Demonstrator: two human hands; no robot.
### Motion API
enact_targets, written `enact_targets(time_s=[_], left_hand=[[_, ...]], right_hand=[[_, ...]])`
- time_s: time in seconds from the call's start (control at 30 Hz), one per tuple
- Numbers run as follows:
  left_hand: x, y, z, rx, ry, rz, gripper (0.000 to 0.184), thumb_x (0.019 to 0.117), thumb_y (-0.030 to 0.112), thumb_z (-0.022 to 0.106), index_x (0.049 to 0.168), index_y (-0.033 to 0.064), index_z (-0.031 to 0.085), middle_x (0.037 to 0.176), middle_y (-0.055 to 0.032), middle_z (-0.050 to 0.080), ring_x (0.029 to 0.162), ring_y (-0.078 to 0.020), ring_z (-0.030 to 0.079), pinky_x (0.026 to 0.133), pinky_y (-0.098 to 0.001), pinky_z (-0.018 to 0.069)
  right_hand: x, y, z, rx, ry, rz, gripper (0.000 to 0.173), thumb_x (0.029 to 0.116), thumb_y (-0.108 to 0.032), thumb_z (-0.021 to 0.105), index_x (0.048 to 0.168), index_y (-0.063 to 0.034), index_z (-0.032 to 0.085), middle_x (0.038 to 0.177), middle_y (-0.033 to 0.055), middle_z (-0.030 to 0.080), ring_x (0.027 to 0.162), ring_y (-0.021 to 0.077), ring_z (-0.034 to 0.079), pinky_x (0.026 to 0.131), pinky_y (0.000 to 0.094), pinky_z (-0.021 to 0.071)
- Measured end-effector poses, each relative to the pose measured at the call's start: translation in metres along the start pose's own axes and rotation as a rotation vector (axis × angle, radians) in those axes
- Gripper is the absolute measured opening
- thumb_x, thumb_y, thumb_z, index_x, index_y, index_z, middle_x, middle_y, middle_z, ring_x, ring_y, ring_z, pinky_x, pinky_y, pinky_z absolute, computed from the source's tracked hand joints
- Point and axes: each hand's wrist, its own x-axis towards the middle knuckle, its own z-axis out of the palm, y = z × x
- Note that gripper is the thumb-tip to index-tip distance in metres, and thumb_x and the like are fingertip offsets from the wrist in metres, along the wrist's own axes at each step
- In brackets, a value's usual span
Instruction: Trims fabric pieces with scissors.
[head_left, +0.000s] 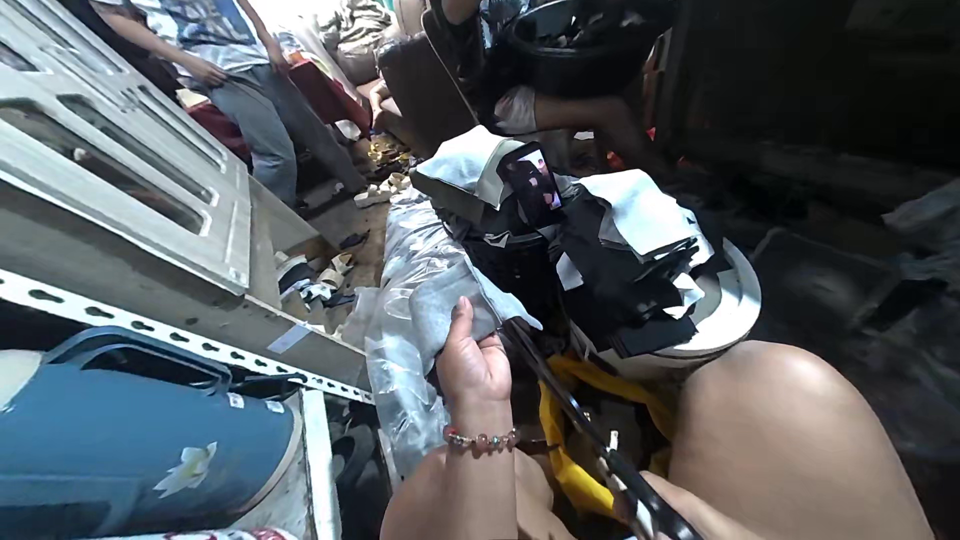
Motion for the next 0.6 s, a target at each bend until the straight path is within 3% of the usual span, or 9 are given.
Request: enact_targets(time_s=[0.17,0.37,0.6], left_hand=[[-0.014,-0.007,-0.006,0.099,0.061,0.026,0.022,0.1013,0.008,0.06,0.122,0.0027,0.054,0.109,-0.0103,0.063,0.097,-0.0188,0.066,0.083,-0.0348,0.0577],[-0.023,-0.012,-0.012,0.082,0.082,-0.004,0.019,0.101,0.006,0.059,0.119,0.0012,0.055,0.106,-0.0105,0.065,0.095,-0.0179,0.067,0.082,-0.0332,0.0591],[-0.021,-0.014,-0.02,0.041,0.054,-0.038,0.023,0.1017,0.002,0.056,0.124,0.0004,0.052,0.112,-0.0122,0.063,0.101,-0.0191,0.066,0.089,-0.035,0.0576]], right_hand=[[0.016,-0.004,0.005,0.141,0.011,-0.042,0.078,0.0894,-0.069,0.059,0.125,-0.0004,0.053,0.092,-0.0042,0.055,0.077,0.001,0.054,0.07,0.0207,0.0477],[0.023,-0.008,0.007,0.174,0.028,-0.011,0.078,0.0863,-0.071,0.062,0.123,-0.0026,0.054,0.087,-0.0063,0.054,0.072,0.0006,0.053,0.066,0.0197,0.0473],[0.022,-0.006,0.004,0.189,0.027,0.028,0.075,0.0851,-0.069,0.065,0.121,-0.0047,0.055,0.087,-0.0069,0.055,0.072,0.0004,0.054,0.066,0.0193,0.0469]])
